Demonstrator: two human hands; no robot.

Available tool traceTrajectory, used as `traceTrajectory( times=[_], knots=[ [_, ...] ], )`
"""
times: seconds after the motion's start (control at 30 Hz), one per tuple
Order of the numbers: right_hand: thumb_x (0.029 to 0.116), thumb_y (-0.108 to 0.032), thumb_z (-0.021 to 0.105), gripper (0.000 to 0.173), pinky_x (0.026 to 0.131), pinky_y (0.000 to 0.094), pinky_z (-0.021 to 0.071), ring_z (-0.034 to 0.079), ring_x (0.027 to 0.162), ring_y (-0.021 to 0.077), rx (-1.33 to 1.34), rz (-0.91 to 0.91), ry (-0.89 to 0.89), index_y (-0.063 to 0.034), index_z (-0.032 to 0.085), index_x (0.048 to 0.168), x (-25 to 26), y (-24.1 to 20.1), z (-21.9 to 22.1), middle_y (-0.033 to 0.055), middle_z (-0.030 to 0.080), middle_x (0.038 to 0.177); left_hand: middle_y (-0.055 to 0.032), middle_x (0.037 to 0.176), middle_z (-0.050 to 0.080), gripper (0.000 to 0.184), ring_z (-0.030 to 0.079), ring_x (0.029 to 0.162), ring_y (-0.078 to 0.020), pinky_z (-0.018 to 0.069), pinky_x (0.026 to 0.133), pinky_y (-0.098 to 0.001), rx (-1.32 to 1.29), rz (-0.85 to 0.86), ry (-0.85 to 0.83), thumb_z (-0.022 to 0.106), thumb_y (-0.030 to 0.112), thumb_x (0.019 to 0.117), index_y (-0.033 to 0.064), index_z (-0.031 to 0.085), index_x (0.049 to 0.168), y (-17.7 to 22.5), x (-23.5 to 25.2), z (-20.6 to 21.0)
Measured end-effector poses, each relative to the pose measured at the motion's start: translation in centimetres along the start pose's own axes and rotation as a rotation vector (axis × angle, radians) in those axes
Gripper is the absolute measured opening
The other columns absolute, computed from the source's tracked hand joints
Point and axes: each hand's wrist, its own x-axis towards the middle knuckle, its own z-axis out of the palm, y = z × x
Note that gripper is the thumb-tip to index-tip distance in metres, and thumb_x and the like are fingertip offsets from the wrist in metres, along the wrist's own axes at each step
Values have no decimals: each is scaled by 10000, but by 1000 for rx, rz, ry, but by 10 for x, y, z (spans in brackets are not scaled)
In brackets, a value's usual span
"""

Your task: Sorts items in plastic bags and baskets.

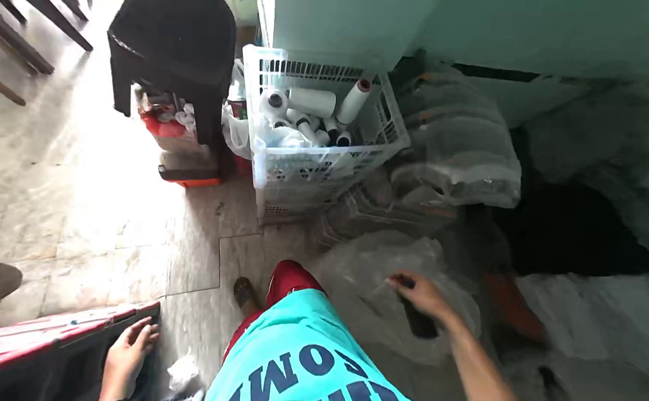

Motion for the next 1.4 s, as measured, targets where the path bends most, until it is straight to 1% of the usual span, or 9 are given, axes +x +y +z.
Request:
traceTrajectory(
  times=[0.2, 0.37, 0.5, 0.67, 0.83, 0.97, 1.07, 1.27, 1.4],
  knots=[
    [914, -246, 766, 215, 766, 469, 612, 709, 830, 198, -404, -808, 372, -124, 765, 1092, 53, -262, -77, 59, 734, 969, -176, 1111, 717, 321, 718, 889, -219, 594, 812, -423, 129, 39, -116, 558, 153, 1055, -9, 603, 1328, 73, 39, 33],
    [706, -340, 929, 674, 850, 669, 531, 664, 1084, 382, -829, -703, -161, -238, 673, 1320, 193, -402, -11, 130, 700, 1198, -188, 1175, 722, 323, 739, 986, -294, 591, 913, -497, 235, -49, -277, 578, 162, 1047, 7, 630, 1325, 94, 27, 89],
    [833, -312, 868, 521, 802, 557, 594, 714, 917, 289, -509, -755, -170, -153, 691, 1296, 214, -387, -64, 109, 735, 1064, -134, 1128, 737, 294, 748, 924, -212, 638, 819, -386, -88, 158, -192, 554, 118, 1029, -25, 642, 1271, 193, 1, 119],
    [931, -497, 729, 639, 944, 690, 482, 651, 1081, 468, -509, -65, 229, -23, 622, 1345, 243, -319, -217, 280, 675, 1185, -78, 1218, 705, 422, 704, 1065, -177, 616, 873, -378, -201, 548, -76, 544, 306, 1043, 22, 598, 1351, 386, 17, 153],
    [914, -466, 758, 557, 956, 657, 489, 658, 1053, 425, -570, -29, -86, 29, 699, 1162, 334, -280, -243, 260, 695, 1100, -139, 1156, 697, 536, 690, 995, -256, 562, 870, -509, 98, 385, -202, 697, 409, 974, 75, 571, 1373, 502, 79, 202],
    [934, -283, 778, 373, 869, 556, 547, 678, 920, 325, -508, -69, -180, 16, 678, 1133, 346, -277, -243, 206, 697, 999, -161, 923, 680, 214, 657, 796, -318, 533, 678, -552, 258, 385, -127, 689, 148, 921, 71, 662, 1119, 520, 95, 226],
    [997, -300, 696, 437, 1000, 638, 460, 627, 1117, 422, -654, 1, -165, 61, 636, 1236, 332, -295, -239, 290, 652, 1178, -212, 1110, 677, 246, 672, 1002, -414, 537, 787, -666, 433, 426, -35, 661, 145, 926, 70, 686, 1158, 524, 87, 229],
    [1031, -207, 642, 304, 803, 540, 550, 659, 839, 331, -681, -72, -216, 82, 653, 1124, 318, -309, -251, 242, 670, 965, -193, 1157, 605, 52, 614, 1046, -326, 540, 843, -509, 198, 589, -15, 701, 39, 858, 21, 690, 811, 526, 84, 225],
    [1010, -150, 658, 303, 789, 541, 550, 649, 812, 318, -716, -127, -139, 116, 629, 1152, 255, -336, -272, 259, 663, 956, -159, 1146, 591, 61, 596, 1068, -277, 527, 878, -451, 134, 670, -97, 647, -12, 826, 26, 672, 867, 528, 63, 190]
  ],
)
